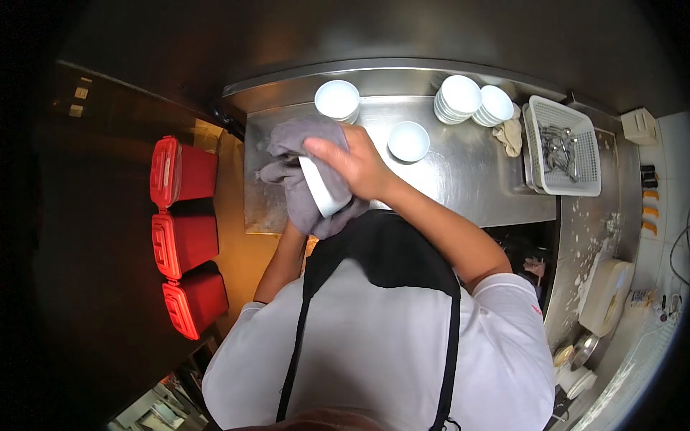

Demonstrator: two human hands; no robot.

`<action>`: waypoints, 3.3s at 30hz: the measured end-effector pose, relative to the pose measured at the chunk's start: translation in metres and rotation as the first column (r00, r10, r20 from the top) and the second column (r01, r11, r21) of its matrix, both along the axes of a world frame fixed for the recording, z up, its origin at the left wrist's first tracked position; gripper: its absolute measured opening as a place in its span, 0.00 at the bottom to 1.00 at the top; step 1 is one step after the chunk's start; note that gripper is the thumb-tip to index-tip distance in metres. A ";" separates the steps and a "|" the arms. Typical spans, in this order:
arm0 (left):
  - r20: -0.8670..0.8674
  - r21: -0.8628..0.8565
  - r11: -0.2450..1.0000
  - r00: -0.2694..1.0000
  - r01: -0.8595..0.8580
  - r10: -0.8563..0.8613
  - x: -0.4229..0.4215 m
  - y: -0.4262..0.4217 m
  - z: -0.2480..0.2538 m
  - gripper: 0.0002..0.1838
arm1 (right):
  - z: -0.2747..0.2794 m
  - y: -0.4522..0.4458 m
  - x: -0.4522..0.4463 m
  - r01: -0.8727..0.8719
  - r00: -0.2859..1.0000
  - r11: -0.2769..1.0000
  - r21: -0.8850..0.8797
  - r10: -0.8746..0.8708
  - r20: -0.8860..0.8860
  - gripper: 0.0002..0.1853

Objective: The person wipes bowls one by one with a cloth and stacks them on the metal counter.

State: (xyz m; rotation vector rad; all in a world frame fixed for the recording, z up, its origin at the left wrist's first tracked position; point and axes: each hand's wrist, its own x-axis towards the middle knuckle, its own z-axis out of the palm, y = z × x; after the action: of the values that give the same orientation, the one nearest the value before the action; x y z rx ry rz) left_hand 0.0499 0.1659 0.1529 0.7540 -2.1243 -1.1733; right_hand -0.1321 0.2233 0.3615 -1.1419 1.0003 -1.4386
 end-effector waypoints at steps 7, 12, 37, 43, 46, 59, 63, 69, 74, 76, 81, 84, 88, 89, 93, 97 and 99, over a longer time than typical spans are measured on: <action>0.059 -0.187 0.943 0.955 -0.275 0.290 -0.022 -0.059 -0.006 0.20 | -0.073 -0.001 0.016 0.168 0.972 0.943 0.289 -0.206 0.109 0.28; 0.144 -0.382 0.869 0.908 -0.315 0.393 -0.048 -0.132 -0.019 0.19 | -0.121 0.023 -0.003 0.064 0.973 0.910 0.410 0.035 -0.229 0.23; -0.110 0.366 0.925 0.991 0.106 -0.070 -0.028 -0.111 0.081 0.38 | -0.194 0.141 -0.114 0.471 0.814 0.830 0.299 -0.279 -0.510 0.14; 0.086 -0.204 0.978 0.996 0.036 -0.019 0.019 -0.087 0.164 0.35 | -0.101 0.217 -0.221 0.894 0.364 0.422 0.153 -0.881 0.303 0.12; -0.100 0.030 0.999 0.994 0.042 -0.039 -0.006 -0.055 0.167 0.35 | -0.067 0.223 -0.239 0.917 0.382 0.395 -0.059 -0.822 0.423 0.12; -0.403 0.271 0.961 0.913 0.056 0.061 -0.093 0.002 0.167 0.36 | -0.019 0.059 -0.047 0.278 0.355 0.783 -0.556 -0.622 -0.698 0.35; -0.563 0.372 0.921 0.760 -0.118 0.325 -0.066 -0.013 0.199 0.33 | -0.075 0.046 -0.038 0.278 0.836 0.961 -0.002 -0.243 -0.493 0.57; -0.665 0.585 0.767 0.385 -0.266 0.640 -0.004 -0.068 0.253 0.32 | -0.137 0.069 -0.029 -0.019 0.953 0.939 0.344 0.121 -0.278 0.24; -0.573 0.767 0.625 0.285 -0.146 0.769 0.001 -0.080 0.201 0.32 | 0.001 0.055 -0.037 0.095 0.995 0.995 0.020 -0.094 -0.043 0.21; -0.714 0.666 0.723 0.437 0.184 0.547 -0.004 -0.075 0.181 0.31 | 0.044 0.035 -0.034 -0.024 0.969 0.945 -0.326 -0.058 -0.242 0.21; -0.168 -0.353 0.883 0.949 -0.310 0.266 -0.021 -0.042 0.173 0.29 | 0.058 -0.037 -0.023 -0.316 0.430 0.787 -0.530 -0.379 -0.819 0.07; -0.186 -0.132 0.952 0.951 -0.275 0.248 -0.028 -0.032 0.175 0.31 | 0.012 -0.046 -0.002 -0.074 0.578 0.897 -0.436 -0.317 -0.752 0.07; -0.292 0.052 0.987 0.943 -0.150 0.159 -0.034 -0.024 0.152 0.31 | -0.033 -0.049 -0.001 -0.093 0.982 0.990 0.101 0.109 -0.157 0.10; -0.307 0.082 0.989 0.941 -0.124 0.143 -0.035 -0.021 0.147 0.31 | -0.032 -0.042 -0.005 -0.159 0.985 0.977 0.143 0.147 0.095 0.11; -0.378 0.151 0.985 0.916 -0.086 0.138 -0.032 -0.014 0.153 0.31 | 0.016 -0.012 -0.015 -0.014 0.938 0.999 0.041 -0.001 0.346 0.19; -0.383 0.119 0.985 0.910 -0.125 0.162 -0.023 -0.013 0.169 0.31 | 0.039 0.007 -0.041 0.296 0.898 0.913 -0.282 -0.166 0.407 0.29; -0.356 0.065 0.988 0.921 -0.142 0.156 -0.023 -0.015 0.175 0.31 | 0.031 0.019 -0.031 0.453 0.863 0.773 -0.443 -0.505 0.002 0.29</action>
State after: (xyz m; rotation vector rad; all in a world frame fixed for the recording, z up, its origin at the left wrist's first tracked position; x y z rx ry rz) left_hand 0.0274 0.1504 0.3275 0.6466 -1.7164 -1.1718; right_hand -0.1634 0.2428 0.3929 -1.3582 1.1462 -2.1074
